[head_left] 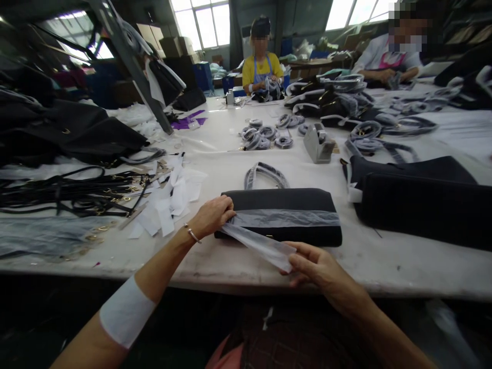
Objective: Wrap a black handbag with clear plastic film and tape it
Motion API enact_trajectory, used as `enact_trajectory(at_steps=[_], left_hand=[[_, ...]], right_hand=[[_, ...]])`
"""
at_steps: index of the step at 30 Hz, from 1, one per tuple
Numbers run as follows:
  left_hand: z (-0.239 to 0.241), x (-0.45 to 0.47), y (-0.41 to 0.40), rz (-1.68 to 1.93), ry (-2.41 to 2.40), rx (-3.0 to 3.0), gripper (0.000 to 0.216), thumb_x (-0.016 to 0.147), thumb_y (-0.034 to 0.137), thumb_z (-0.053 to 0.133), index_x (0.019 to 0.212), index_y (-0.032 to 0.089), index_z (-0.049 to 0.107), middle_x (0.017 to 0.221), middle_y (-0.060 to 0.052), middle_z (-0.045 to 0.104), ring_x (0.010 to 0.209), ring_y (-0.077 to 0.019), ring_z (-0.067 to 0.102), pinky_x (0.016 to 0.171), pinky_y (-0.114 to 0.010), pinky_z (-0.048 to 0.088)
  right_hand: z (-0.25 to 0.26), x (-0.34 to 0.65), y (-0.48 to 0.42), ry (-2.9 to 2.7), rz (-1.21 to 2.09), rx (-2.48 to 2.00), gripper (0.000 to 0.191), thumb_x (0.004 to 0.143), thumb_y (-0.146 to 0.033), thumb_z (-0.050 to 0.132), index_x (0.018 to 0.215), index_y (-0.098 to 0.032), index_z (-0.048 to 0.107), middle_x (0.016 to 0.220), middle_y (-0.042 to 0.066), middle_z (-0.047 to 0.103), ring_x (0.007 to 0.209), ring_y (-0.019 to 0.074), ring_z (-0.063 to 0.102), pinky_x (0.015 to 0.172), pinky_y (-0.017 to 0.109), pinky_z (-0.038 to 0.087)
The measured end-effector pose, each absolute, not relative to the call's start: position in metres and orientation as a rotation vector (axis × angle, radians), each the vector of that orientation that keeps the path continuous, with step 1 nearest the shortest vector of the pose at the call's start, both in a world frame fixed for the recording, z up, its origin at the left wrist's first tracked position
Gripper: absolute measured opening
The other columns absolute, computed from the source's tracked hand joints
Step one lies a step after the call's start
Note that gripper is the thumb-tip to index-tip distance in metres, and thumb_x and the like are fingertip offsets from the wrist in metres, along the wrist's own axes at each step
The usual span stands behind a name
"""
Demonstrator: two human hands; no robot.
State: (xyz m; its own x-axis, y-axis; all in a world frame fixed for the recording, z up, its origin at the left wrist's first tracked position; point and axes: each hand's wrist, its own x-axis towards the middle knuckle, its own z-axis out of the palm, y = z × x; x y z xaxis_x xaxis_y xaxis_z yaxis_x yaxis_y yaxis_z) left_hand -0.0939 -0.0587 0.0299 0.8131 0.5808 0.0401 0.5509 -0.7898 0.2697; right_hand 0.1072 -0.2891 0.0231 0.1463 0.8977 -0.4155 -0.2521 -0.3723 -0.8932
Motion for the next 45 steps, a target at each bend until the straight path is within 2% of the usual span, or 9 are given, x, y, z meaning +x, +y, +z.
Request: enact_trajectory(at_steps=[4,7,12,14,19,33,37,41,45], left_hand=[[0.029,-0.094,-0.060,0.182,0.884,2.766,0.010,0.088,0.026,0.052,0.080,0.020,0.051,0.082,-0.001,0.055,0.076,-0.0166,0.053,0.069,-0.029,0.039],[0.030,-0.095,-0.060,0.182,0.894,2.772,0.010,0.088,0.026,0.052,0.081,0.020,0.051,0.083,-0.001,0.056,0.077,-0.0167,0.053,0.070,-0.029,0.040],[0.030,-0.095,-0.060,0.180,0.893,2.759,0.009,0.088,0.026,0.052,0.082,0.020,0.051,0.084,-0.001,0.056,0.078,-0.0168,0.054,0.071,-0.029,0.040],[0.030,-0.094,-0.060,0.179,0.885,2.751,0.008,0.088,0.025,0.051,0.082,0.020,0.052,0.084,-0.001,0.056,0.078,-0.0168,0.054,0.071,-0.029,0.040],[0.031,-0.094,-0.061,0.179,0.887,2.743,0.008,0.088,0.026,0.052,0.082,0.020,0.052,0.085,-0.001,0.056,0.079,-0.0170,0.054,0.071,-0.029,0.041],[0.035,-0.094,-0.062,0.156,0.902,2.731,0.008,0.088,0.025,0.052,0.081,0.020,0.052,0.083,-0.001,0.056,0.076,-0.0167,0.054,0.069,-0.029,0.040],[0.033,-0.094,-0.061,0.172,0.894,2.729,0.010,0.088,0.026,0.052,0.080,0.020,0.052,0.082,-0.001,0.056,0.075,-0.0167,0.053,0.068,-0.029,0.039],[0.032,-0.094,-0.060,0.177,0.888,2.722,0.010,0.088,0.025,0.053,0.080,0.020,0.052,0.082,-0.001,0.056,0.075,-0.0167,0.053,0.068,-0.029,0.039],[0.032,-0.094,-0.060,0.185,0.888,2.716,0.009,0.087,0.024,0.053,0.080,0.020,0.052,0.082,-0.001,0.056,0.076,-0.0168,0.053,0.069,-0.029,0.039]], right_hand=[[0.023,0.098,-0.276,-0.601,1.358,-1.399,0.048,0.065,-0.051,0.078,0.095,-0.014,0.073,0.086,0.006,0.068,0.055,0.0097,0.056,0.049,0.023,0.052],[0.025,0.098,-0.269,-0.649,1.300,-1.426,0.045,0.063,-0.052,0.078,0.084,-0.013,0.074,0.077,0.005,0.066,0.054,0.0095,0.054,0.047,0.022,0.050],[0.030,0.103,-0.267,-0.719,1.474,-1.455,0.056,0.057,-0.049,0.082,0.100,-0.016,0.070,0.083,0.004,0.068,0.064,0.0141,0.060,0.050,0.024,0.053],[0.029,0.105,-0.269,-0.746,1.536,-1.458,0.052,0.057,-0.047,0.082,0.094,-0.014,0.069,0.074,0.003,0.066,0.061,0.0135,0.060,0.049,0.023,0.052],[0.025,0.104,-0.271,-0.803,1.508,-1.498,0.041,0.061,-0.051,0.078,0.069,-0.014,0.061,0.056,-0.003,0.058,0.048,0.0091,0.054,0.046,0.021,0.046],[0.040,0.109,-0.249,-0.938,1.220,-1.658,0.050,0.070,-0.063,0.066,0.058,-0.018,0.049,0.045,-0.004,0.049,0.039,0.0070,0.044,0.037,0.018,0.033],[0.046,0.120,-0.251,-0.935,1.255,-1.476,0.046,0.073,-0.061,0.066,0.085,-0.017,0.061,0.060,-0.002,0.058,0.045,0.0103,0.054,0.041,0.021,0.043],[0.057,0.134,-0.270,-1.219,1.273,-1.245,0.056,0.075,-0.052,0.070,0.122,-0.023,0.057,0.091,0.006,0.067,0.068,0.0156,0.064,0.064,0.031,0.057],[0.062,0.137,-0.285,-1.694,0.940,-1.393,0.065,0.068,-0.038,0.080,0.129,-0.032,0.056,0.143,0.010,0.044,0.115,0.0280,0.056,0.092,0.040,0.052]])
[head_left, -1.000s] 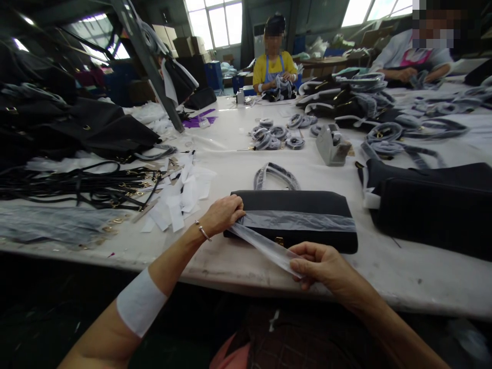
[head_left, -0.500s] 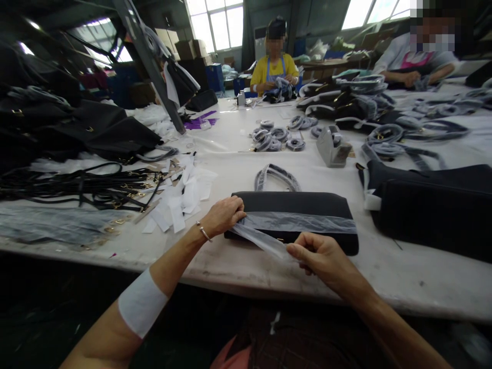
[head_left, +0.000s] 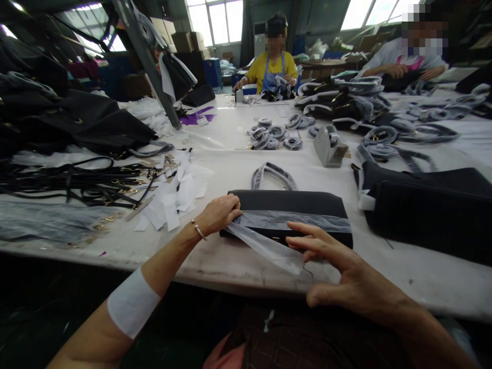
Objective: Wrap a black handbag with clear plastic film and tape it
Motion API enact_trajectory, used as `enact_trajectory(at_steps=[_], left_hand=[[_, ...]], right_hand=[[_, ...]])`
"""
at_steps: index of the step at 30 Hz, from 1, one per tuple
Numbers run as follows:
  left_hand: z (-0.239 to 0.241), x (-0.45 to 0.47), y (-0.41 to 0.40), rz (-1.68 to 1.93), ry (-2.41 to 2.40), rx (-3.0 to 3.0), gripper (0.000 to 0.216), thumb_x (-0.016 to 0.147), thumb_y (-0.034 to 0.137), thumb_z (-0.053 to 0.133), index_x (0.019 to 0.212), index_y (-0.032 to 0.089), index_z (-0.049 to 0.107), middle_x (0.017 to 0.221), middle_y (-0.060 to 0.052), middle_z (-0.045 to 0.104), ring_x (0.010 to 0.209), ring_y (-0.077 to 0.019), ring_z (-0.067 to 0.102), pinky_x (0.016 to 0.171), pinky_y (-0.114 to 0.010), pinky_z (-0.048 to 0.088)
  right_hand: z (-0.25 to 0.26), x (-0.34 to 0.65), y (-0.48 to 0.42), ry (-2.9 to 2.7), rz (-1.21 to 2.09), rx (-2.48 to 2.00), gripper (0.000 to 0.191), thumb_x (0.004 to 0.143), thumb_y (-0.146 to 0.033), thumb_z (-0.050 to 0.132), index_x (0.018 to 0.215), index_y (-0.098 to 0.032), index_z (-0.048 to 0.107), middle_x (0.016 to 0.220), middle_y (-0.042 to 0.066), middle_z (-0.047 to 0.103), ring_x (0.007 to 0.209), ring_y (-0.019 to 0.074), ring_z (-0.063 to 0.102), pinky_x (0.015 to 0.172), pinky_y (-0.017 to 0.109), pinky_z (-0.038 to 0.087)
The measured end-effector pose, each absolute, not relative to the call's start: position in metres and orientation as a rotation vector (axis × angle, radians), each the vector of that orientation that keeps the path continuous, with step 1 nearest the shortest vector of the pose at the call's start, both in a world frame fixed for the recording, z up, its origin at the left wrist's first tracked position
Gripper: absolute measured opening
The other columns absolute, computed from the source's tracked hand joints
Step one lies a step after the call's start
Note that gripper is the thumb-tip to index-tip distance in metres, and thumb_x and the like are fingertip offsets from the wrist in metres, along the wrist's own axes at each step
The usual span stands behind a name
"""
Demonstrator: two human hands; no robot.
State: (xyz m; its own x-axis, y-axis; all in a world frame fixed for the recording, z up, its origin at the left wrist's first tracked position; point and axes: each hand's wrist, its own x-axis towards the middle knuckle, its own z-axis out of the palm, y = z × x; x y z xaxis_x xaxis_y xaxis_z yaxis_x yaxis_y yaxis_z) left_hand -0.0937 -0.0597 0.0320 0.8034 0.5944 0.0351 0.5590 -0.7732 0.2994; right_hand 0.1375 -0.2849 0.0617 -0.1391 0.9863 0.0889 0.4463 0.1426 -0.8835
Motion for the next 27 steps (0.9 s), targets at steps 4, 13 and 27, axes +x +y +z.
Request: enact_trajectory(at_steps=[4,13,27], left_hand=[[0.031,-0.094,-0.060,0.184,0.892,2.719,0.009,0.087,0.024,0.053,0.080,0.020,0.053,0.081,-0.001,0.056,0.076,-0.0169,0.053,0.069,-0.029,0.040],[0.034,-0.094,-0.060,0.167,0.891,2.690,0.010,0.087,0.025,0.051,0.078,0.020,0.052,0.081,-0.001,0.056,0.075,-0.0170,0.053,0.069,-0.029,0.040],[0.031,-0.093,-0.051,0.150,0.881,2.529,0.011,0.084,0.027,0.051,0.076,0.020,0.052,0.079,0.000,0.056,0.073,-0.0157,0.053,0.066,-0.027,0.039]], right_hand=[[0.054,0.130,-0.282,-1.959,0.508,-1.461,0.041,0.084,-0.021,0.062,0.124,-0.032,0.061,0.141,0.007,0.048,0.117,0.0240,0.056,0.098,0.038,0.050],[0.053,0.121,-0.261,-1.834,0.234,-1.419,0.016,0.091,-0.025,0.053,0.082,-0.022,0.066,0.082,0.005,0.068,0.080,0.0182,0.062,0.074,0.031,0.051],[0.034,0.136,-0.264,-1.638,0.145,-1.544,0.014,0.089,-0.028,0.057,0.078,-0.022,0.062,0.084,0.003,0.064,0.079,0.0174,0.061,0.076,0.029,0.048]])
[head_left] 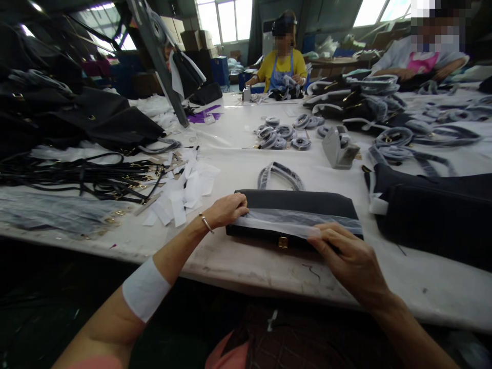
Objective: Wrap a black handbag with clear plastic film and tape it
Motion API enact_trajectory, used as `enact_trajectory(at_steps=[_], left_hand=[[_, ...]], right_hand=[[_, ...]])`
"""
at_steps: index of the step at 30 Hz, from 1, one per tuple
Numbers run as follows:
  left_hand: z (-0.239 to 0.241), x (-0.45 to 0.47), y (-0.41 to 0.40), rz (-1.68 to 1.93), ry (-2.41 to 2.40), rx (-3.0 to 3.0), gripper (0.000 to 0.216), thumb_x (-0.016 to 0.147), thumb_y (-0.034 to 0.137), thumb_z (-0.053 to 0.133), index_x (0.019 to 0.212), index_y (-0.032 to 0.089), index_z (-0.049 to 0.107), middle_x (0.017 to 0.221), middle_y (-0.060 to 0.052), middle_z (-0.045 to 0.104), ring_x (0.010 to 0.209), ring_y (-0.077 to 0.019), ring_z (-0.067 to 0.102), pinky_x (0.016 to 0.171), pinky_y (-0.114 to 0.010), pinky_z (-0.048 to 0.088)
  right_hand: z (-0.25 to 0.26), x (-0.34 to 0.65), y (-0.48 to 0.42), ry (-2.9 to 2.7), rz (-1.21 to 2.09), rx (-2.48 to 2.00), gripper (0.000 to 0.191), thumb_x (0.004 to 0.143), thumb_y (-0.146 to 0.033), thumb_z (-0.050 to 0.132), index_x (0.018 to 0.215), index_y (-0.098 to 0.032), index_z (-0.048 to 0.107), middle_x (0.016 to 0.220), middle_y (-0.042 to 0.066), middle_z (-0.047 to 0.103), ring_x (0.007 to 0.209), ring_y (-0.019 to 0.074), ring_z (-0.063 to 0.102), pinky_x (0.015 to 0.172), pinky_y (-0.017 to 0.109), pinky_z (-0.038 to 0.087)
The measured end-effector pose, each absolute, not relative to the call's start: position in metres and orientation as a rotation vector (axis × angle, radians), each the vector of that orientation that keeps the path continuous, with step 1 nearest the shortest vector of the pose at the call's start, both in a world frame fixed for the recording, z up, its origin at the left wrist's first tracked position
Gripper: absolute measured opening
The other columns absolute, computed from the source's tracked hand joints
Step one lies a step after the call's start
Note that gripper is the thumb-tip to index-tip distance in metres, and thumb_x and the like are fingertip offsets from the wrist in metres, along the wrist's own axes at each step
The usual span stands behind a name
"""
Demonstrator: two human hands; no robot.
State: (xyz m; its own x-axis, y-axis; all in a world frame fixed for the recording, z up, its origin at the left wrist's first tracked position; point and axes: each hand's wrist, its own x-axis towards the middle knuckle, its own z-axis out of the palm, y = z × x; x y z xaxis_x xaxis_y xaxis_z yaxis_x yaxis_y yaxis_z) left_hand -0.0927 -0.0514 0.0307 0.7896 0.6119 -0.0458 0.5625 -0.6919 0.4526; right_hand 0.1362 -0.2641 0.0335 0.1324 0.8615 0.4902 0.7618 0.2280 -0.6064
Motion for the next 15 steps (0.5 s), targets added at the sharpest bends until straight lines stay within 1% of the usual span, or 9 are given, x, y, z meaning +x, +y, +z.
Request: enact_trajectory(at_steps=[1,2,6,10,12,15], left_hand=[[0.031,-0.093,-0.051,0.148,0.882,2.513,0.011,0.083,0.028,0.051,0.075,0.020,0.052,0.079,0.000,0.056,0.072,-0.0155,0.052,0.065,-0.027,0.039],[0.032,-0.093,-0.051,0.147,0.887,2.501,0.012,0.083,0.028,0.051,0.075,0.020,0.052,0.078,0.000,0.056,0.071,-0.0154,0.052,0.065,-0.026,0.039],[0.032,-0.093,-0.052,0.143,0.911,2.500,0.012,0.083,0.027,0.051,0.074,0.020,0.052,0.077,0.000,0.056,0.071,-0.0155,0.052,0.065,-0.027,0.039],[0.028,-0.093,-0.053,0.180,0.927,2.514,0.010,0.083,0.028,0.052,0.077,0.020,0.052,0.078,0.000,0.056,0.072,-0.0158,0.052,0.065,-0.027,0.038],[0.027,-0.093,-0.054,0.195,0.927,2.530,0.010,0.083,0.028,0.051,0.077,0.020,0.051,0.079,0.000,0.056,0.072,-0.0161,0.052,0.066,-0.027,0.038],[0.028,-0.092,-0.054,0.175,0.939,2.533,0.011,0.084,0.029,0.049,0.076,0.020,0.051,0.079,-0.001,0.056,0.073,-0.0166,0.052,0.065,-0.028,0.037]], right_hand=[[0.035,0.138,-0.264,-1.665,0.114,-1.501,0.009,0.088,-0.025,0.058,0.083,-0.023,0.065,0.090,0.003,0.066,0.084,0.0182,0.063,0.080,0.029,0.048],[0.037,0.140,-0.264,-1.690,0.090,-1.463,0.008,0.088,-0.022,0.059,0.086,-0.024,0.067,0.093,0.003,0.067,0.087,0.0183,0.063,0.082,0.029,0.049],[0.046,0.145,-0.258,-1.781,0.047,-1.351,0.019,0.087,-0.015,0.057,0.096,-0.026,0.070,0.097,0.004,0.068,0.088,0.0173,0.065,0.082,0.029,0.051],[0.051,0.145,-0.252,-1.744,0.043,-1.390,0.021,0.088,-0.019,0.055,0.100,-0.025,0.071,0.099,0.005,0.069,0.090,0.0183,0.066,0.085,0.030,0.052],[0.051,0.144,-0.251,-1.581,0.159,-1.494,0.021,0.090,-0.025,0.054,0.105,-0.023,0.069,0.095,0.006,0.070,0.083,0.0181,0.067,0.078,0.031,0.055],[0.050,0.143,-0.255,-1.228,0.555,-1.587,0.030,0.088,-0.039,0.058,0.109,-0.018,0.065,0.086,0.007,0.070,0.066,0.0168,0.066,0.057,0.028,0.056]])
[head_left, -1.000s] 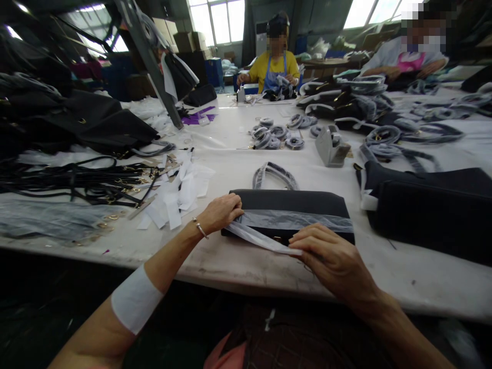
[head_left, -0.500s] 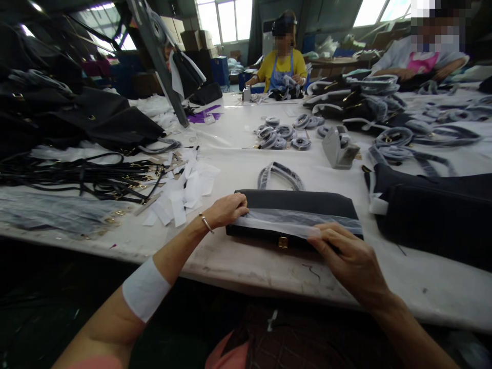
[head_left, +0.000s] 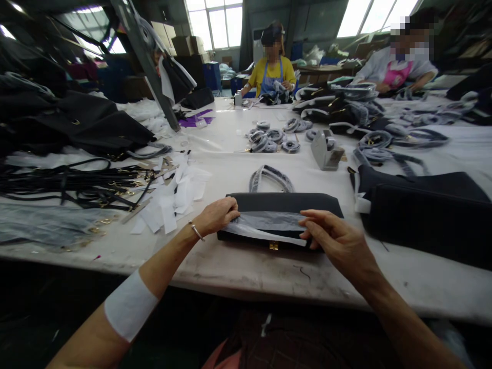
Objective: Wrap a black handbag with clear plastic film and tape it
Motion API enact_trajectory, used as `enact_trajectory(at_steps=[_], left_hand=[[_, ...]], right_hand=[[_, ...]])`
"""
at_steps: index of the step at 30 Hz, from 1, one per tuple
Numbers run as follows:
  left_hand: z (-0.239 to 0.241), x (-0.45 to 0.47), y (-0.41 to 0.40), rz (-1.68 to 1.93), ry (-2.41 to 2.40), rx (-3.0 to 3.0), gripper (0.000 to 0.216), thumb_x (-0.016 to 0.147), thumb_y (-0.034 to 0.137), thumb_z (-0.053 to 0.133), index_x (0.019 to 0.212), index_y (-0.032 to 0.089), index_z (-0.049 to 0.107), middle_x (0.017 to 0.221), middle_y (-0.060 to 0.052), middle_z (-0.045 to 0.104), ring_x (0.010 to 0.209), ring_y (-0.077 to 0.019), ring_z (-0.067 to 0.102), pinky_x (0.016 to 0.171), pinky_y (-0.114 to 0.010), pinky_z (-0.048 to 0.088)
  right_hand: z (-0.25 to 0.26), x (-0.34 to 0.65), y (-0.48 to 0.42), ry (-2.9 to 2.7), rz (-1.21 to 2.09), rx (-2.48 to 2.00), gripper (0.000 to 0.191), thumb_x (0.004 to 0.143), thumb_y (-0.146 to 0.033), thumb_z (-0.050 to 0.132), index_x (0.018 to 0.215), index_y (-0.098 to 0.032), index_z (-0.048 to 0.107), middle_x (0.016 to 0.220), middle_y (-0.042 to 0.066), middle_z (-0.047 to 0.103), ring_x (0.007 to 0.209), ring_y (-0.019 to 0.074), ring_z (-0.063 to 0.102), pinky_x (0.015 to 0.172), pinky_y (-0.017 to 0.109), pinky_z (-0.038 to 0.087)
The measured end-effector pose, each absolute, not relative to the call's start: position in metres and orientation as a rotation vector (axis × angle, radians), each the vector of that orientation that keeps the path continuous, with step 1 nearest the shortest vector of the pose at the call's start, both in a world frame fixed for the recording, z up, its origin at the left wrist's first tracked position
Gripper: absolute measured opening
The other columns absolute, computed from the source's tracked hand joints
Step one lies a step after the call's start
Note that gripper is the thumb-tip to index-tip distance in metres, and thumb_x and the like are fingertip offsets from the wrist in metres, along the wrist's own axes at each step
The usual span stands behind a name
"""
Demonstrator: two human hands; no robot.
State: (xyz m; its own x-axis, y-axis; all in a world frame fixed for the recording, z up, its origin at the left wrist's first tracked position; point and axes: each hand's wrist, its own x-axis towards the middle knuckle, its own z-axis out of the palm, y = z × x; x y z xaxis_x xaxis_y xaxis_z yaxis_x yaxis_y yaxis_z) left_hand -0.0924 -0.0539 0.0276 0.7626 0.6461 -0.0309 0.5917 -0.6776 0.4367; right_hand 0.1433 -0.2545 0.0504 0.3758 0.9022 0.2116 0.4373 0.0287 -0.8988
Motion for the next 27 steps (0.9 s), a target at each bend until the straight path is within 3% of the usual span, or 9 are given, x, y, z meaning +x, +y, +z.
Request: enact_trajectory(at_steps=[4,9,15,18,27], left_hand=[[0.028,-0.093,-0.052,0.143,0.955,2.521,0.012,0.084,0.031,0.049,0.078,0.020,0.052,0.081,-0.001,0.057,0.073,-0.0172,0.053,0.066,-0.028,0.037],[0.028,-0.093,-0.052,0.152,0.940,2.549,0.012,0.085,0.031,0.048,0.080,0.020,0.052,0.082,-0.002,0.058,0.074,-0.0176,0.054,0.067,-0.028,0.038],[0.028,-0.093,-0.051,0.150,0.931,2.562,0.014,0.085,0.032,0.048,0.080,0.020,0.052,0.083,-0.002,0.058,0.074,-0.0177,0.054,0.066,-0.028,0.038],[0.028,-0.093,-0.051,0.148,0.934,2.567,0.015,0.085,0.033,0.048,0.080,0.020,0.052,0.083,-0.002,0.058,0.073,-0.0176,0.054,0.066,-0.028,0.038],[0.028,-0.092,-0.052,0.144,0.941,2.555,0.015,0.085,0.033,0.048,0.080,0.020,0.052,0.082,-0.002,0.058,0.073,-0.0174,0.054,0.067,-0.028,0.038]], right_hand=[[0.052,0.149,-0.265,-0.948,1.039,-1.504,0.044,0.081,-0.049,0.064,0.109,-0.016,0.061,0.095,0.012,0.069,0.070,0.0206,0.068,0.049,0.027,0.056],[0.052,0.144,-0.273,-0.762,1.427,-1.395,0.056,0.076,-0.047,0.071,0.120,-0.017,0.052,0.096,0.012,0.068,0.068,0.0213,0.070,0.047,0.027,0.057],[0.043,0.127,-0.267,-0.528,1.448,-1.230,0.045,0.067,-0.034,0.081,0.102,-0.016,0.059,0.071,0.001,0.065,0.061,0.0153,0.067,0.047,0.020,0.054],[0.042,0.127,-0.266,-0.502,1.457,-1.182,0.041,0.064,-0.029,0.083,0.095,-0.016,0.061,0.071,-0.001,0.064,0.064,0.0149,0.067,0.050,0.020,0.055],[0.048,0.125,-0.275,-0.629,1.552,-1.143,0.045,0.064,-0.028,0.084,0.101,-0.016,0.061,0.071,0.001,0.066,0.064,0.0173,0.068,0.052,0.024,0.055]])
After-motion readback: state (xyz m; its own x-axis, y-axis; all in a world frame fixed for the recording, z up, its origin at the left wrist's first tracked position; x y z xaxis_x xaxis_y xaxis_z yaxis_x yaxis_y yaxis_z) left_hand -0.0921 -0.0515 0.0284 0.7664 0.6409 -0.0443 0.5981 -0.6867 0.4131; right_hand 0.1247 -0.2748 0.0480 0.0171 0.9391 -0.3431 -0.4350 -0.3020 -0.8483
